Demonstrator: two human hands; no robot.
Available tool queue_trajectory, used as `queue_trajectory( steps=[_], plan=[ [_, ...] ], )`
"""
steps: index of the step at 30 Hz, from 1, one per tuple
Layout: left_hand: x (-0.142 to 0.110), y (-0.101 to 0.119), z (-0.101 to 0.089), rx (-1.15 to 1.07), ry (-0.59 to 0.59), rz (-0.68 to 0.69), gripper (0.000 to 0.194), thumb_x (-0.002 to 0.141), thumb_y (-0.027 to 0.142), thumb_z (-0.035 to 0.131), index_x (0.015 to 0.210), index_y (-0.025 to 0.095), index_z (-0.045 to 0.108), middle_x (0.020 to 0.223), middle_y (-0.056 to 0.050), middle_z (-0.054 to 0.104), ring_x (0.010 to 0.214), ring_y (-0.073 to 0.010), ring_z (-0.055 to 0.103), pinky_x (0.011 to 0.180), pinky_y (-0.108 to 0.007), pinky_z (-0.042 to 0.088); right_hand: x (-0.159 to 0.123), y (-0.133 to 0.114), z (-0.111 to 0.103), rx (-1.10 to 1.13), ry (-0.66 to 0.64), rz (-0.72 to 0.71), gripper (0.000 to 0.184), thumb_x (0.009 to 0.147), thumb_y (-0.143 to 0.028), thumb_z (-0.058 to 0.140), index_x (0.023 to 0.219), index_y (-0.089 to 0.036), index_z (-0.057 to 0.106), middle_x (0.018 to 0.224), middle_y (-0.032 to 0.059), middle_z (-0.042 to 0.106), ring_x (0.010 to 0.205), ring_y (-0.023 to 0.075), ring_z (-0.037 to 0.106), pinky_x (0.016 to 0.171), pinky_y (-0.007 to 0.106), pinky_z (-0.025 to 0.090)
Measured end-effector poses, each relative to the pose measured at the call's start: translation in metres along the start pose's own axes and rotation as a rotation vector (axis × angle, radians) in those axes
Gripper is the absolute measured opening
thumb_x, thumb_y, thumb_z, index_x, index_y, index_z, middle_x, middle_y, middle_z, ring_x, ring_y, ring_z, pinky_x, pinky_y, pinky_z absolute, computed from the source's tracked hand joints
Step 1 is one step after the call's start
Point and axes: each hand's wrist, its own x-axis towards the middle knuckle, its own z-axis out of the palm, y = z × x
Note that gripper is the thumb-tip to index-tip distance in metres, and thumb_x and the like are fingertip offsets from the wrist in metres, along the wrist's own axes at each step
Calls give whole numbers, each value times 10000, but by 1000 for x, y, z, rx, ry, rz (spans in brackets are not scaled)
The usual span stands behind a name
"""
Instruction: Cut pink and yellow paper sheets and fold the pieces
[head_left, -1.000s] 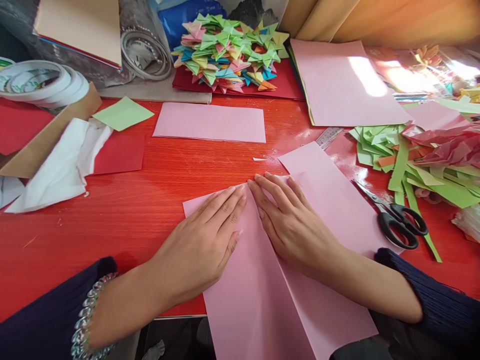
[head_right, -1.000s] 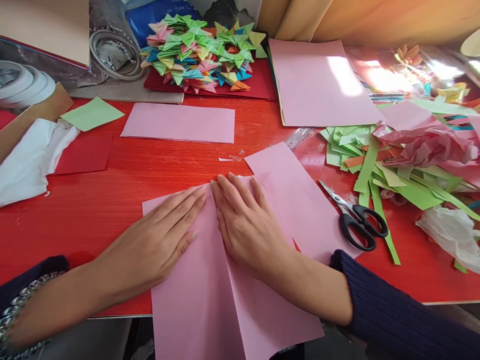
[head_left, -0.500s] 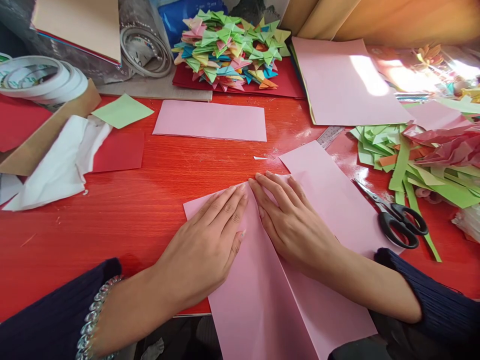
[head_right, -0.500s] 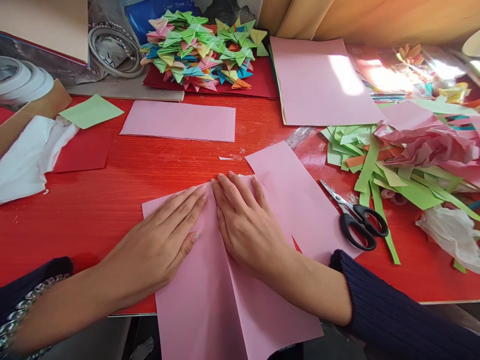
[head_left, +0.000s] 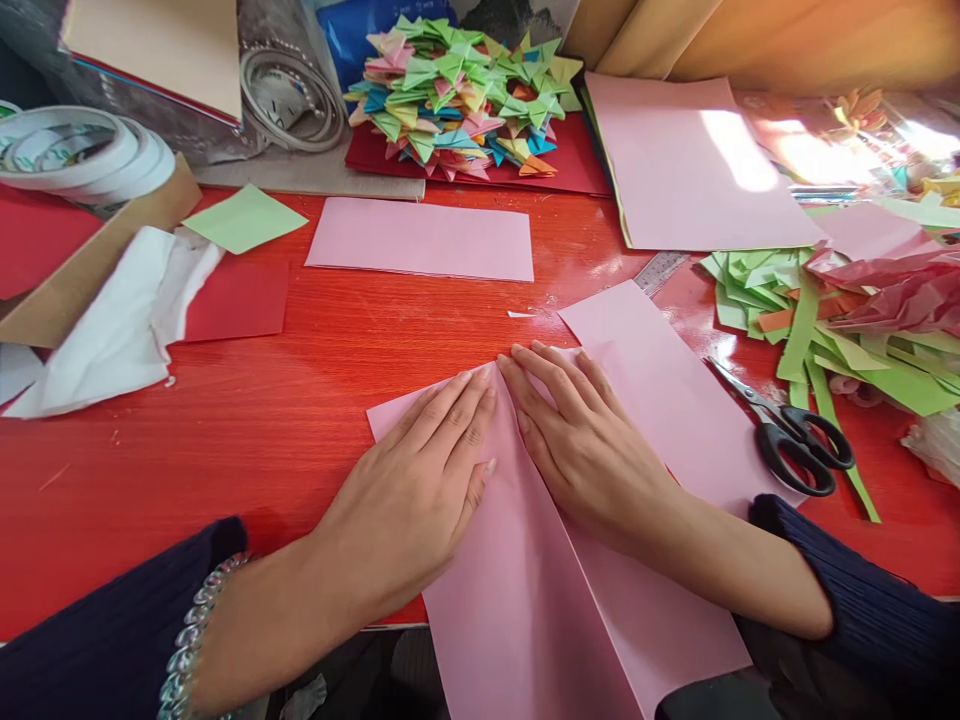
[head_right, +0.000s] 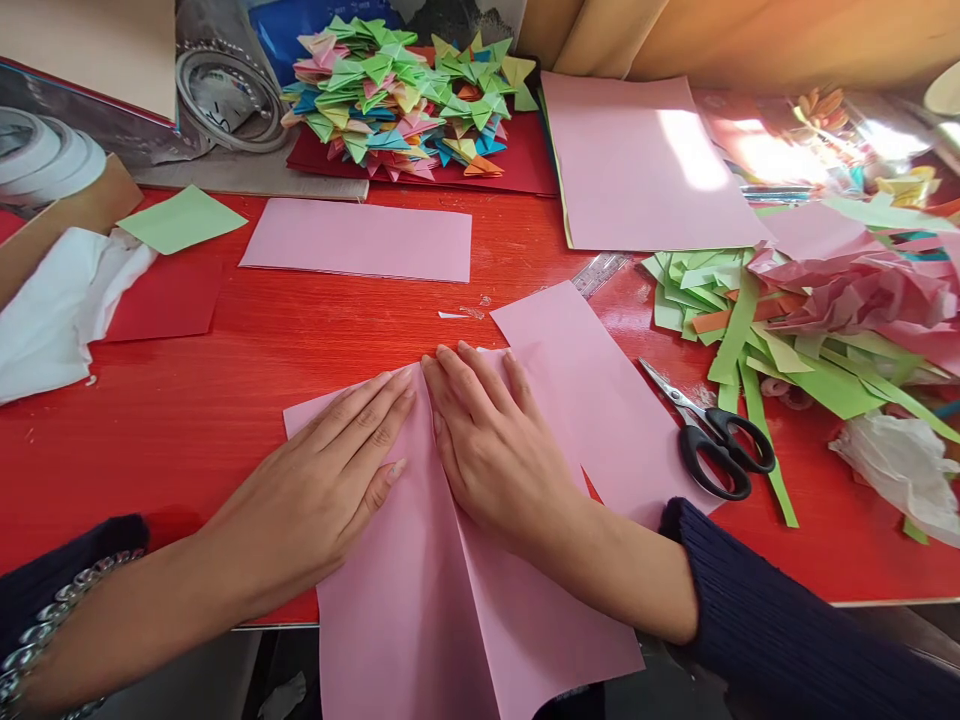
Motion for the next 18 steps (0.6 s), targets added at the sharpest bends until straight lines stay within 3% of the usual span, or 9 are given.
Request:
queue_trajectory(
  steps=[5,8,10,13,18],
  plan=[
    [4,-31,-7,43,-65,98,522,972,333,280,1436,95,273,1496,-97,305,1379,-243,272,1125,-440,284,5,18,-6,43,-52,-86,511,978,-305,253,1430,-69,298,1487,123,321,1396,222,220,1150,450,174],
    [8,-41,-11,66,-47,124,479,973,233,262,1427,81,289,1510,-112,273,1402,-239,200,1138,-429,245,7,22,-10,72,-26,-106,571,969,-304,309,1455,-29,187,1537,130,181,1425,196,105,1164,414,149],
    [10,-39,-9,33,0,70,480,956,178,265,1412,34,302,1505,-156,267,1404,-244,191,1142,-425,237,7,19,-10,83,-12,-128,558,964,-265,314,1455,-33,186,1538,118,183,1425,190,97,1164,421,156],
    [10,-30,-3,-26,23,-12,543,950,296,325,1413,14,290,1486,-184,298,1396,-262,220,1136,-445,254,7,12,-6,65,-36,-109,508,972,-264,272,1428,-41,282,1502,119,292,1406,206,194,1148,441,207],
    [9,-24,2,26,1,-7,575,942,336,328,1421,20,280,1501,-164,268,1405,-266,191,1140,-449,233,9,5,-1,23,-15,15,517,977,-306,234,1417,-48,323,1475,113,350,1375,242,276,1127,468,238]
  ],
)
